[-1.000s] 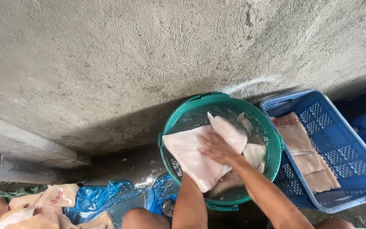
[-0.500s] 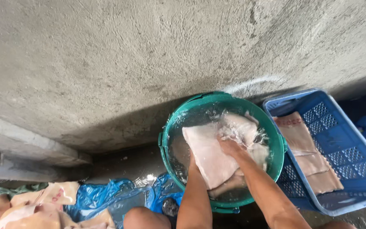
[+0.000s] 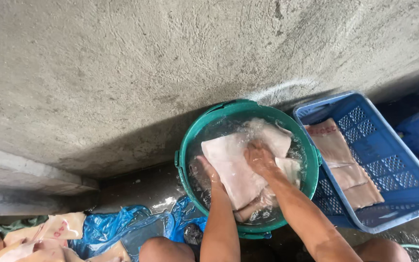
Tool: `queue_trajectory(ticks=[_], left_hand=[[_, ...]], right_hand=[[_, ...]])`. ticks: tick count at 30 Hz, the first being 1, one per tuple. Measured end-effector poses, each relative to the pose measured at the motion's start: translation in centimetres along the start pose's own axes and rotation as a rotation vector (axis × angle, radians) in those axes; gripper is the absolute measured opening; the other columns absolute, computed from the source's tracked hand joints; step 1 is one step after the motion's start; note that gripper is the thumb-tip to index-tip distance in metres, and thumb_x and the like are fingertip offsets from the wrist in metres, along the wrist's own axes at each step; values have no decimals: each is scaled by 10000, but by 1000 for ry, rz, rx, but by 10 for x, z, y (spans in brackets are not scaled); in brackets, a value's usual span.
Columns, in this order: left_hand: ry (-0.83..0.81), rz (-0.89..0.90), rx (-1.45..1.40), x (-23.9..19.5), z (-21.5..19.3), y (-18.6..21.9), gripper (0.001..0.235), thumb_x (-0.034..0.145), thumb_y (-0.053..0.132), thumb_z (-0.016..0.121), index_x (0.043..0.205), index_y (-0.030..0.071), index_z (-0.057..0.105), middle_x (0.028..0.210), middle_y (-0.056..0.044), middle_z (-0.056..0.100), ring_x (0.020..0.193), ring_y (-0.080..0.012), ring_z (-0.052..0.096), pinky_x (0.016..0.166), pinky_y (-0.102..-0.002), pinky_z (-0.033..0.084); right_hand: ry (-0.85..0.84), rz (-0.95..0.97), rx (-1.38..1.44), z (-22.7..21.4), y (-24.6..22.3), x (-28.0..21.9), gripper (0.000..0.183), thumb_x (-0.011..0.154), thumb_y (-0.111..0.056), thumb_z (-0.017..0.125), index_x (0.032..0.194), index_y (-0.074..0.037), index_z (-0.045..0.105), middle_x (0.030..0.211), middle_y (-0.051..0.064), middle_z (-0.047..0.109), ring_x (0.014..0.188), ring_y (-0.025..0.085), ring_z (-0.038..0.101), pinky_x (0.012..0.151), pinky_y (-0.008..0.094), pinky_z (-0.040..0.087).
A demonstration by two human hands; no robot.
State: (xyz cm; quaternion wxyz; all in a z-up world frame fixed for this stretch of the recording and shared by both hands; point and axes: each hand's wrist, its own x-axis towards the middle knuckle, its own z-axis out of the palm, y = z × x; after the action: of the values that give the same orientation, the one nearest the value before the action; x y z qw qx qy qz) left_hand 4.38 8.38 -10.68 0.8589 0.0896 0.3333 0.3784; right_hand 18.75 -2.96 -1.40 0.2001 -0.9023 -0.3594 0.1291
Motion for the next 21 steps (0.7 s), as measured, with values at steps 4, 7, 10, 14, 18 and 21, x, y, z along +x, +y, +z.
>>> queue_trajectory(ticks=[4,7,10,14,18,21], left_hand=[[205,157,476,14,-9,8,655,950,385,677,1467,1,559,1381,-153,640,1212,-250,603,1011,-341,460],[73,380,652,-16,5,18,776,756,55,728,1482,-3,459,1360,-224,627,1188,-312,634,1034,-408,492],[103,589,1058,-65,38,24,910,778,-9,688,1577,12,254,1503,-229,505,1349,-316,543,1155,-407,413],[179,327,1750,-107,75,36,1010,885,236,683,1603,-6,15,1624,-326,142,1460,-481,213,1182,-549,230],[56,640,2025,-107,88,29,892,1006,500,532,1561,-49,100,1640,-319,35,1499,-529,17,1175,-661,6],[-177,580,2078,-87,79,22,785,1038,564,415,1575,28,212,1659,-298,73,1553,-494,23,1231,-601,-24]], right_hand=[[510,62,-156,-25,-9,1,988,768,-311,807,1509,0,232,1404,370,452,1199,530,488,987,589,435],[212,409,273,-27,13,11,1135,776,-256,874,1564,32,110,1407,413,406,1157,551,495,974,565,459],[193,607,887,-10,46,26,1058,746,-168,884,1545,21,216,1367,284,571,1225,345,576,973,470,490],[137,506,1176,21,58,35,783,737,-73,825,1439,125,539,1273,285,659,1075,355,622,772,432,512],[302,48,822,8,27,11,714,827,24,690,1495,-38,446,1203,179,645,1054,212,623,879,312,528],[192,-199,671,-18,1,-27,665,846,17,677,1468,-40,450,1266,138,623,1089,185,605,942,292,494]])
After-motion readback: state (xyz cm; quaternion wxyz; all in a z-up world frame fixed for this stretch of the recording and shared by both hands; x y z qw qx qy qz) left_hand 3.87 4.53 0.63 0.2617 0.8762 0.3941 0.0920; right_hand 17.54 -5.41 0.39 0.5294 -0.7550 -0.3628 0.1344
